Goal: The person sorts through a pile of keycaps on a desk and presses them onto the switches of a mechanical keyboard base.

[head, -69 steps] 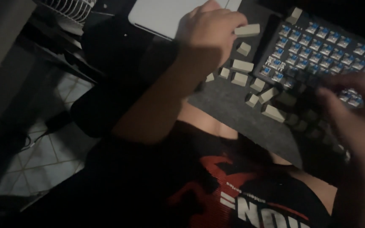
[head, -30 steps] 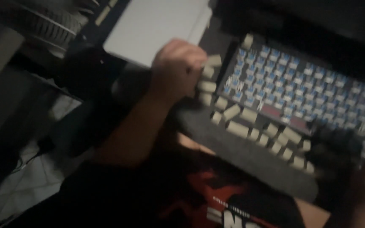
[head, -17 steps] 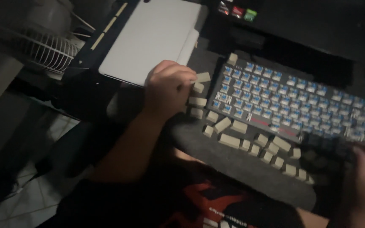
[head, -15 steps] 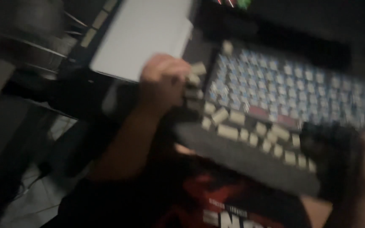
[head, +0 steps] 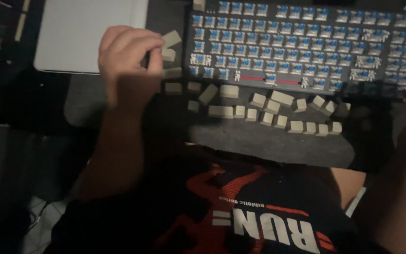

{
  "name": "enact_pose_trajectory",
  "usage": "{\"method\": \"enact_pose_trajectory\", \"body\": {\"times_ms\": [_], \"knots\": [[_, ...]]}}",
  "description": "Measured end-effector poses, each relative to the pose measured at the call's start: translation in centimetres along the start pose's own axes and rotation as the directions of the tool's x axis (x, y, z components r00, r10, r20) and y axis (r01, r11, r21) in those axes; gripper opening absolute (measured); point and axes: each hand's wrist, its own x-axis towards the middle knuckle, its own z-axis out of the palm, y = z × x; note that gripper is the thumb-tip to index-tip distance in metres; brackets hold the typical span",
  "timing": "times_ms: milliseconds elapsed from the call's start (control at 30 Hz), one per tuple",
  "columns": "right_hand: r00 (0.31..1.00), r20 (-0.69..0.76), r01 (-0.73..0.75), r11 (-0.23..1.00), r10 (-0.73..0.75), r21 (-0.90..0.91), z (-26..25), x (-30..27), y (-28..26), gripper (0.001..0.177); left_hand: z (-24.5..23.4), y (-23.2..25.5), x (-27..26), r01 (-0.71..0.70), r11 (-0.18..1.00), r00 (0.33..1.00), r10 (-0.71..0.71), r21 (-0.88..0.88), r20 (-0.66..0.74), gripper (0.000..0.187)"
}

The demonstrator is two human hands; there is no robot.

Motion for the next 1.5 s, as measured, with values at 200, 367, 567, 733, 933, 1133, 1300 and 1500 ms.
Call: {"method": "enact_pose_trajectory", "body": {"times_ms": [200, 367, 567, 733, 933, 1133, 1300, 1500], "knots": [[0.995, 0.094, 0.021, 0.994, -0.031, 0.108, -1.6, 0.8, 4.6, 0.038, 0.3, 0.9, 0.6, -0.045, 0.997, 0.999, 0.044, -0.056, -0.015, 0.021], [0.992, 0.121, 0.014, 0.981, -0.038, 0.194, -2.3, 0.3, 3.7, 0.038, 0.4, 2.0, 1.4, -0.058, 0.994, 0.998, 0.059, -0.088, 0.007, 0.016], [0.985, 0.007, 0.174, 0.983, -0.174, -0.052, -2.3, 0.6, 1.0, 0.036, 0.7, 2.3, 1.1, -0.040, 0.996, 0.999, 0.042, -0.084, 0.030, 0.015], [0.969, 0.029, 0.247, 0.967, -0.246, -0.059, -2.7, 0.3, -0.3, 0.034, 0.8, 2.6, 1.1, -0.030, 0.996, 0.998, 0.034, -0.078, 0.051, 0.018], [0.987, -0.003, 0.163, 0.986, -0.164, -0.038, -2.0, 1.8, -5.9, 0.026, 0.8, 2.9, 1.5, -0.059, 0.994, 0.997, 0.064, -0.096, 0.048, 0.015], [0.951, 0.050, 0.283, 0.793, -0.305, -0.539, 0.6, 1.1, -22.8, 0.015, 0.8, 4.0, 2.7, 0.001, 0.995, 0.987, 0.015, -0.099, 0.158, 0.006], [0.866, 0.283, 0.496, 0.769, -0.411, -0.402, 1.8, 1.1, -29.5, 0.014, 1.3, 5.8, 3.7, 0.006, 1.000, 0.982, -0.001, -0.027, 0.190, 0.008], [0.840, 0.318, 0.530, 0.790, -0.439, -0.308, -0.1, 0.2, -28.5, 0.014, 3.1, 9.0, 6.0, 0.018, 0.997, 0.954, -0.041, 0.078, 0.299, 0.005]]}}
